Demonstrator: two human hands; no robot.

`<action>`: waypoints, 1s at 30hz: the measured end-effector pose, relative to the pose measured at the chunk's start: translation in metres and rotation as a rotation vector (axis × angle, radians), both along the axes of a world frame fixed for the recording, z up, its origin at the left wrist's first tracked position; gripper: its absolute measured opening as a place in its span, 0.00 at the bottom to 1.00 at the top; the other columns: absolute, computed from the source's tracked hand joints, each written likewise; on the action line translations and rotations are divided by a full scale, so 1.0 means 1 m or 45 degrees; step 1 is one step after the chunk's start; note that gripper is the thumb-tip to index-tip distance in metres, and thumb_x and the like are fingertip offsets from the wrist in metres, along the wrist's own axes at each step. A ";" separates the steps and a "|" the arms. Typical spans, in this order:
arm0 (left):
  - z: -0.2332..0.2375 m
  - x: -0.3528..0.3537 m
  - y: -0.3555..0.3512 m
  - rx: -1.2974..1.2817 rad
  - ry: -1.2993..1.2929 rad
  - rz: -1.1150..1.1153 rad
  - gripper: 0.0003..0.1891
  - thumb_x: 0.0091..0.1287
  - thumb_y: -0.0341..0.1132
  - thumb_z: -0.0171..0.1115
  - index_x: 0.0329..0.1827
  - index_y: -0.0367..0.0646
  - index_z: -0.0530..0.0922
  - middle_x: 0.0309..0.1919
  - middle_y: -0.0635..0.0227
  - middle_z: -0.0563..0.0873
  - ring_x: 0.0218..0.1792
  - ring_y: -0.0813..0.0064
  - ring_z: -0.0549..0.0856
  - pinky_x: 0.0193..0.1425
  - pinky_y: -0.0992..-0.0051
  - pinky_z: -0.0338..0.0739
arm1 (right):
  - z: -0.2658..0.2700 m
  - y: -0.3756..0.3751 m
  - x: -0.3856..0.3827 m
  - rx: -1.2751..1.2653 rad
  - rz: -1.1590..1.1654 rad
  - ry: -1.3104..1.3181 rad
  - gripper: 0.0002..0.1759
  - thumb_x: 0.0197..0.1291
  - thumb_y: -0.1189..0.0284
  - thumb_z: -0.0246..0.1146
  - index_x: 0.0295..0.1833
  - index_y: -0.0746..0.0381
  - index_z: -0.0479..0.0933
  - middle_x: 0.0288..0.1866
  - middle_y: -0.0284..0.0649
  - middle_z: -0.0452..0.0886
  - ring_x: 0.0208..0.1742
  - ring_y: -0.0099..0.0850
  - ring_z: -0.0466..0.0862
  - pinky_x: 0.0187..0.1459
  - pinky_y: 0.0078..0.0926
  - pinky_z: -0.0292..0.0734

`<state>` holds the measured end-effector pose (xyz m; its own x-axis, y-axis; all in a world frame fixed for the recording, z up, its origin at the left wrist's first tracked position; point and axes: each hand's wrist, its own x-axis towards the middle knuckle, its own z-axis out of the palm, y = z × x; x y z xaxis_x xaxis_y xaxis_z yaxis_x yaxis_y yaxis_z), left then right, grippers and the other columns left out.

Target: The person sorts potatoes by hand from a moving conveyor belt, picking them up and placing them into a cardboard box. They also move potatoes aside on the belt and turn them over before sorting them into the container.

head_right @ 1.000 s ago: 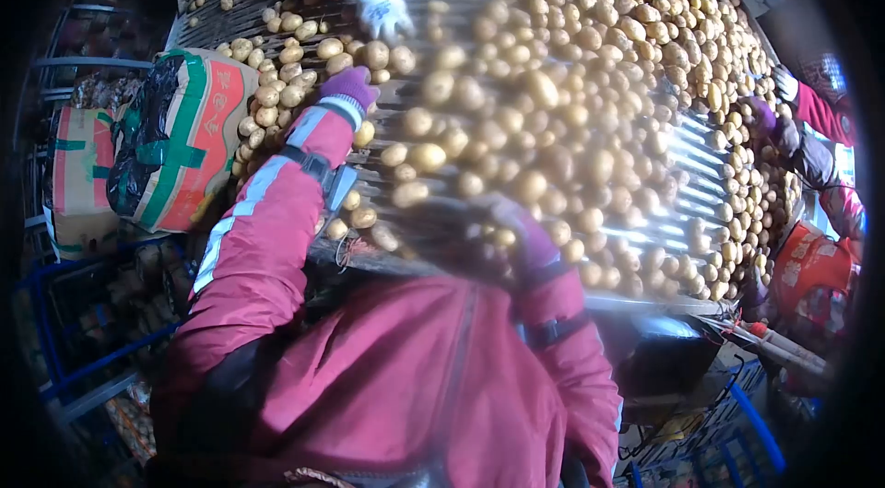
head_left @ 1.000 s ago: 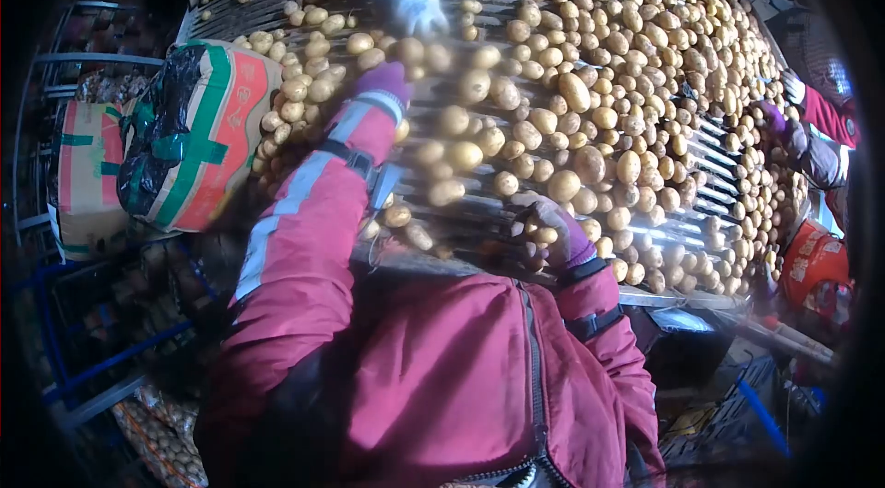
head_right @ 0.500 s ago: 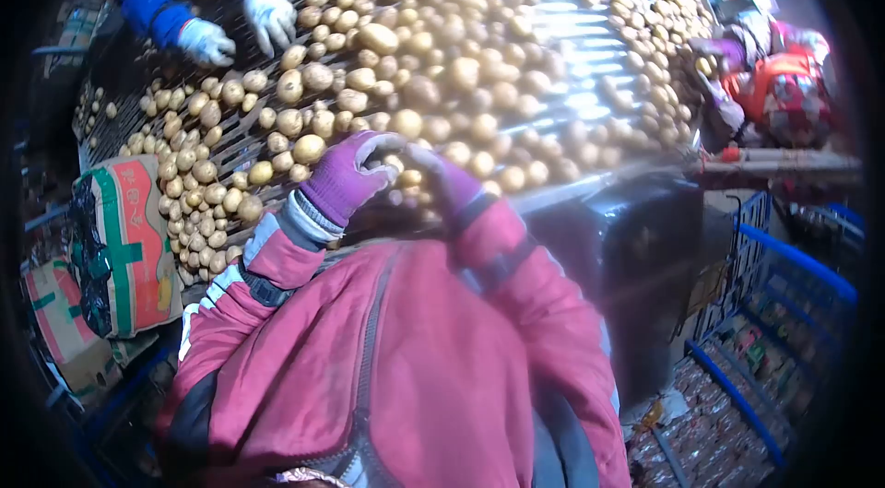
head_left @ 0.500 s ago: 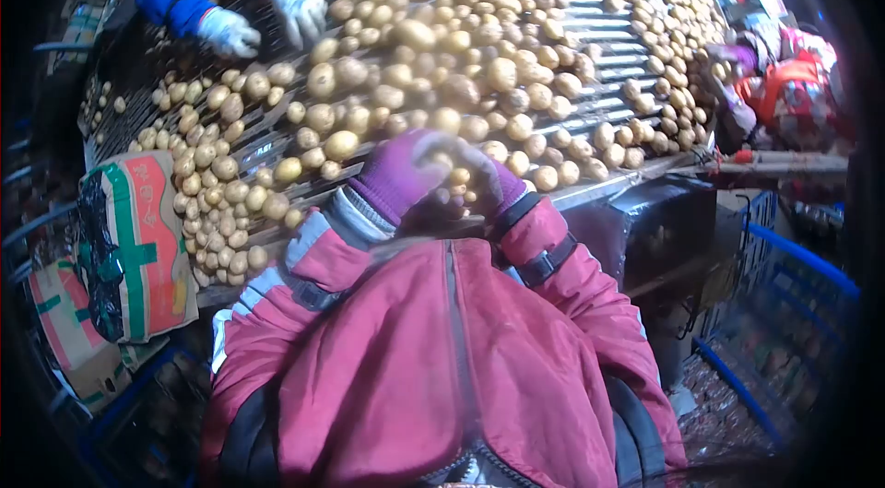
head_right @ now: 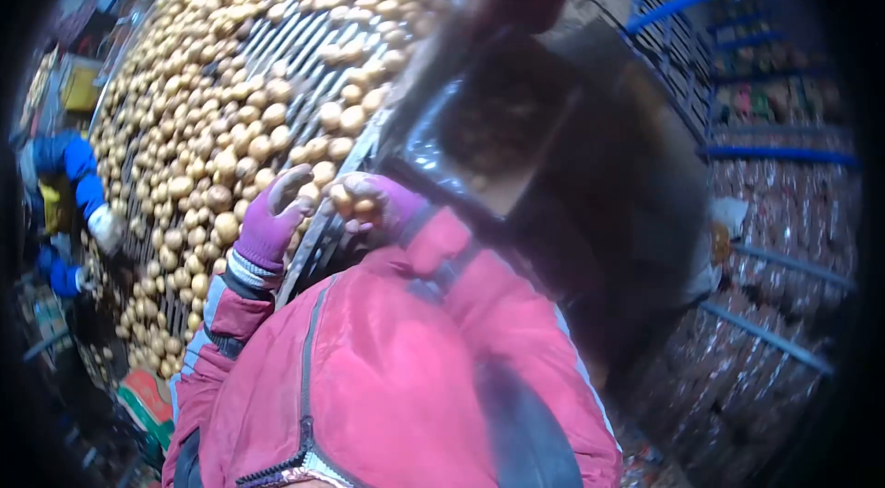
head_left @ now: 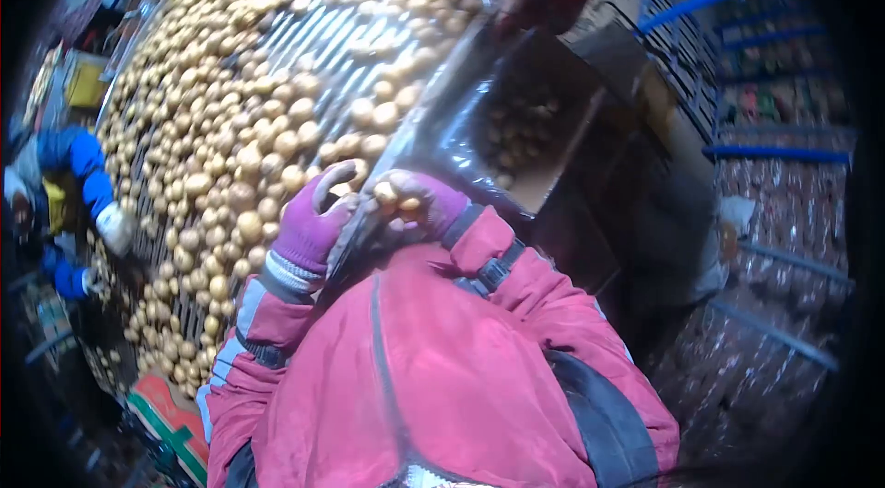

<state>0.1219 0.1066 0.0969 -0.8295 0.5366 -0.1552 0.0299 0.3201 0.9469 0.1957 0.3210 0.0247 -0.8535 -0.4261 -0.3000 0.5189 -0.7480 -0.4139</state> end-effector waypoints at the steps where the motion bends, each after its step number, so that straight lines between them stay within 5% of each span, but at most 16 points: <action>1: -0.001 -0.001 0.010 0.012 -0.165 0.024 0.24 0.67 0.28 0.66 0.68 0.39 0.78 0.60 0.57 0.85 0.58 0.70 0.85 0.61 0.73 0.79 | -0.003 0.022 0.012 -0.013 -0.107 -0.081 0.24 0.70 0.59 0.61 0.61 0.67 0.73 0.49 0.49 0.82 0.38 0.27 0.81 0.31 0.19 0.75; 6: -0.024 -0.004 0.027 -0.032 -0.239 -0.039 0.21 0.69 0.24 0.62 0.66 0.35 0.78 0.58 0.61 0.84 0.57 0.73 0.83 0.60 0.75 0.79 | 0.001 0.128 0.082 0.076 -0.719 -0.326 0.25 0.69 0.57 0.63 0.61 0.65 0.76 0.47 0.49 0.85 0.27 0.25 0.82 0.21 0.17 0.76; 8: -0.032 -0.005 0.021 -0.070 -0.284 -0.033 0.21 0.70 0.25 0.62 0.66 0.35 0.78 0.59 0.61 0.84 0.58 0.72 0.83 0.60 0.75 0.79 | -0.009 0.177 0.102 0.386 -1.013 -0.336 0.25 0.68 0.56 0.63 0.60 0.65 0.77 0.46 0.47 0.85 0.26 0.26 0.81 0.21 0.17 0.77; 9: -0.045 -0.005 0.015 -0.113 -0.244 -0.015 0.21 0.70 0.25 0.62 0.66 0.35 0.78 0.61 0.60 0.83 0.59 0.71 0.83 0.62 0.73 0.79 | -0.035 0.214 0.113 0.645 -1.060 0.007 0.24 0.68 0.56 0.63 0.59 0.64 0.77 0.44 0.45 0.85 0.28 0.26 0.82 0.22 0.19 0.78; 13: -0.046 -0.003 0.018 -0.124 -0.211 0.000 0.21 0.70 0.26 0.62 0.66 0.34 0.78 0.62 0.57 0.83 0.64 0.69 0.81 0.68 0.71 0.75 | -0.024 0.375 0.076 -0.039 -1.638 -0.362 0.23 0.70 0.52 0.59 0.56 0.59 0.79 0.47 0.39 0.84 0.42 0.29 0.85 0.36 0.24 0.83; 15: -0.041 0.001 0.021 -0.170 -0.166 0.000 0.20 0.70 0.26 0.62 0.66 0.35 0.78 0.62 0.57 0.84 0.65 0.69 0.81 0.68 0.71 0.75 | -0.040 0.451 0.062 0.816 -1.551 -0.132 0.25 0.72 0.48 0.54 0.56 0.57 0.79 0.51 0.39 0.84 0.50 0.34 0.84 0.47 0.33 0.84; 17: -0.044 0.005 0.017 -0.167 -0.184 0.033 0.20 0.70 0.26 0.62 0.65 0.36 0.78 0.61 0.56 0.84 0.64 0.68 0.81 0.68 0.70 0.75 | -0.054 0.509 0.075 0.845 -1.221 -0.027 0.27 0.73 0.45 0.50 0.58 0.55 0.78 0.54 0.40 0.84 0.54 0.38 0.83 0.53 0.41 0.83; 18: -0.047 0.007 0.015 -0.160 -0.193 0.054 0.20 0.70 0.26 0.62 0.65 0.36 0.79 0.61 0.56 0.84 0.64 0.67 0.81 0.68 0.69 0.75 | -0.075 0.531 0.082 0.587 -1.076 -0.037 0.27 0.74 0.44 0.49 0.59 0.54 0.78 0.55 0.40 0.84 0.55 0.39 0.83 0.55 0.44 0.81; 20: -0.051 0.011 0.004 -0.265 -0.023 0.005 0.18 0.69 0.26 0.62 0.62 0.37 0.80 0.59 0.54 0.84 0.59 0.65 0.84 0.65 0.68 0.78 | -0.111 0.524 0.045 0.728 -1.246 -0.523 0.29 0.75 0.43 0.48 0.61 0.54 0.77 0.57 0.40 0.84 0.55 0.40 0.83 0.55 0.44 0.81; 22: -0.052 0.016 -0.005 -0.297 -0.023 0.028 0.18 0.70 0.27 0.61 0.63 0.35 0.79 0.56 0.56 0.85 0.55 0.66 0.85 0.61 0.70 0.80 | -0.080 0.433 0.054 0.831 -1.241 -0.454 0.29 0.75 0.44 0.48 0.64 0.55 0.75 0.58 0.41 0.84 0.50 0.37 0.84 0.51 0.38 0.81; 24: -0.053 0.021 -0.014 -0.282 -0.145 0.140 0.22 0.71 0.27 0.58 0.68 0.34 0.76 0.53 0.61 0.86 0.49 0.72 0.87 0.55 0.74 0.82 | -0.033 0.329 0.050 0.797 -1.022 -0.251 0.30 0.76 0.45 0.49 0.67 0.56 0.74 0.60 0.42 0.84 0.46 0.34 0.85 0.48 0.33 0.81; 27: -0.049 0.028 -0.025 -0.495 0.408 -0.060 0.22 0.70 0.32 0.60 0.65 0.34 0.77 0.55 0.54 0.86 0.57 0.60 0.85 0.62 0.67 0.80 | -0.007 0.215 0.023 0.575 -0.589 -0.180 0.32 0.77 0.47 0.50 0.71 0.60 0.70 0.60 0.43 0.83 0.41 0.30 0.84 0.44 0.30 0.81; 30: -0.043 0.039 -0.034 -0.453 0.320 0.171 0.23 0.68 0.36 0.62 0.64 0.37 0.78 0.54 0.47 0.86 0.56 0.53 0.85 0.61 0.61 0.79 | 0.000 0.115 -0.011 0.467 -0.276 -0.153 0.27 0.78 0.56 0.51 0.71 0.65 0.70 0.59 0.48 0.83 0.43 0.32 0.84 0.44 0.26 0.80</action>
